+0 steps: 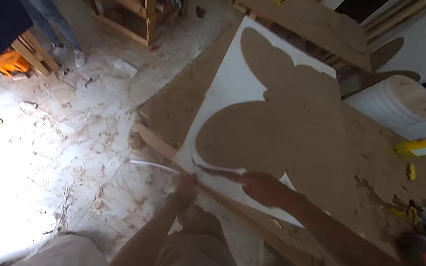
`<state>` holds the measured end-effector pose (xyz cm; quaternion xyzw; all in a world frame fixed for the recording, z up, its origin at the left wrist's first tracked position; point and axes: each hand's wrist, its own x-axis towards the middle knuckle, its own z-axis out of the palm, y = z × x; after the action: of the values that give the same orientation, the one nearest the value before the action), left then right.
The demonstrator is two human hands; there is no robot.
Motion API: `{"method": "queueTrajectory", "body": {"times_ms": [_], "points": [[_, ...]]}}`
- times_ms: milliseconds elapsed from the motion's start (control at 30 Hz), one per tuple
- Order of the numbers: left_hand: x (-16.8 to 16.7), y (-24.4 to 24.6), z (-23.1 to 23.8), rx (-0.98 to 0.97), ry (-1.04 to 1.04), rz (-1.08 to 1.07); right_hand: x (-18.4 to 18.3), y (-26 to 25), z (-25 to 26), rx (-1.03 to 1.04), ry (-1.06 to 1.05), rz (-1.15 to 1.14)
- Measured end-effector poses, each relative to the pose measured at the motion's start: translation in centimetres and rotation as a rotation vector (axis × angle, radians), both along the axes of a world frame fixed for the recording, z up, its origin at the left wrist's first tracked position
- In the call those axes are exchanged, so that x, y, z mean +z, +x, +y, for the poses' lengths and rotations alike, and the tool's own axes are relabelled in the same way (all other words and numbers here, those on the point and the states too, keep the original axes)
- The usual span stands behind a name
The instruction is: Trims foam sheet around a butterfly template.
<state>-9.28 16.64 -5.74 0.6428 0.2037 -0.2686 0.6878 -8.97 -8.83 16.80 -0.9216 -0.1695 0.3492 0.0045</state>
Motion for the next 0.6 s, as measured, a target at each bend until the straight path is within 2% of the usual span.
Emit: {"method": "queueTrajectory", "body": {"times_ms": [100, 167, 233, 300, 400, 467, 533, 600], "points": [[0.7, -0.3, 1.0, 0.105, -0.14, -0.075, 2.4, -4.0, -7.1, -0.25, 0.231, -0.016], [2.7, -0.8, 0.8, 0.142, -0.27, -0.127, 1.4, -7.8, -12.1, -0.454, 0.301, -0.063], [3.8, -1.0, 0.3, 0.142, -0.339, -0.184, -1.3, -12.5, -16.7, -0.695, 0.375, -0.134], [4.1, -1.2, 0.0, 0.184, -0.367, -0.224, -4.9, -17.8, -20.0, -1.058, 0.493, -0.242], [4.6, -0.1, -1.0, 0.23, -0.501, -0.276, -11.0, -23.7, -22.3, -1.739, 0.807, -0.631], [5.7, 0.5, -1.9, 0.175, -0.604, -0.319, -14.0, -25.2, -23.5, -2.066, 0.936, -0.82], [9.8, 0.9, -4.6, 0.229, -0.536, -0.266, -17.0, -24.8, -24.8, -2.211, 1.133, -0.927], [13.3, 1.3, -6.0, 0.12, -0.564, -0.288, -18.3, -21.9, -26.1, -2.244, 1.284, -1.051]]}}
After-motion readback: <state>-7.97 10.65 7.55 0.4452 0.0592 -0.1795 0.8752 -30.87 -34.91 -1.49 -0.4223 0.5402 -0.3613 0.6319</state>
